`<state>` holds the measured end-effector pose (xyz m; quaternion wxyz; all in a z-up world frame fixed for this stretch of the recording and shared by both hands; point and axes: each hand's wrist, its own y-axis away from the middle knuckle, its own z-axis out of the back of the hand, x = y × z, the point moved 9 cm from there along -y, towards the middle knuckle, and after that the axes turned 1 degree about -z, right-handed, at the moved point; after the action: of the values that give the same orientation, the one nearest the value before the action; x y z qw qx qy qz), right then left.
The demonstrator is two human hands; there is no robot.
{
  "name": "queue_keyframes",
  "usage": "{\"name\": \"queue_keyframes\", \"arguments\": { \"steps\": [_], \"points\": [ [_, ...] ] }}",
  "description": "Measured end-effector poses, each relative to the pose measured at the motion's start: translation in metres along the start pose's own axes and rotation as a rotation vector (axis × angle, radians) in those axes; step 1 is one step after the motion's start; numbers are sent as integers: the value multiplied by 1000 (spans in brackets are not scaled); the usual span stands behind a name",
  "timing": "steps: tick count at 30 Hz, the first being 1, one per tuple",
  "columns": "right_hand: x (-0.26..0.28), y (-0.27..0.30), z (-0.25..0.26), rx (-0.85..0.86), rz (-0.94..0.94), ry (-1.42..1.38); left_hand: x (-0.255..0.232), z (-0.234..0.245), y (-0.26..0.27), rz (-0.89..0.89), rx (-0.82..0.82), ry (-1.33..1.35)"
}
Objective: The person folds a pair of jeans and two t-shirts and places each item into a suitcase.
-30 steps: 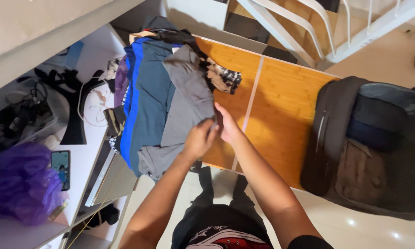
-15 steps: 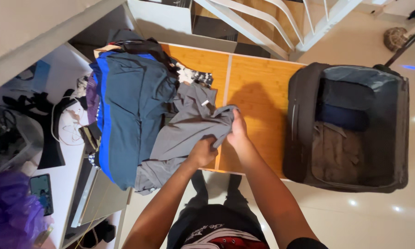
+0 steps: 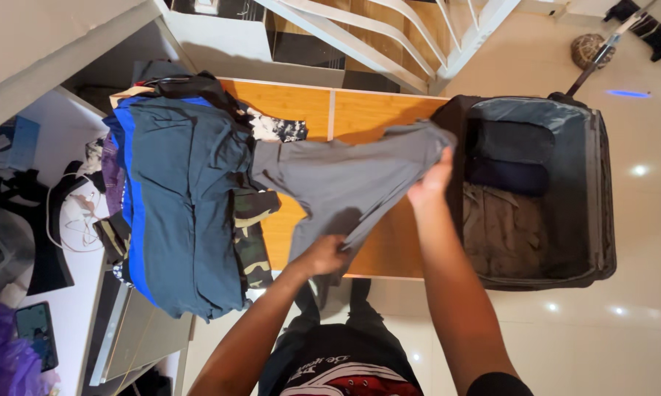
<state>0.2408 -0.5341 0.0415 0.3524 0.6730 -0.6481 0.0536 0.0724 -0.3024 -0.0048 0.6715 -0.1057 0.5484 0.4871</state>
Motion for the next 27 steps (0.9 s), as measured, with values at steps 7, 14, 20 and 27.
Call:
{"name": "queue_keyframes", "arguments": {
  "steps": [7,14,20,27],
  "points": [
    [82,-13,-34,122,126,-94,-80,-1,6,-97,50,69],
    [145,7,-118,307,306,-54,-112,-13,7,-308,88,258],
    [132,-11,-169,233,454,118,-107,-8,23,-118,124,625],
    [-20,-71,-242,398,445,752,7,29,18,-192,-273,803]
  ]
}}
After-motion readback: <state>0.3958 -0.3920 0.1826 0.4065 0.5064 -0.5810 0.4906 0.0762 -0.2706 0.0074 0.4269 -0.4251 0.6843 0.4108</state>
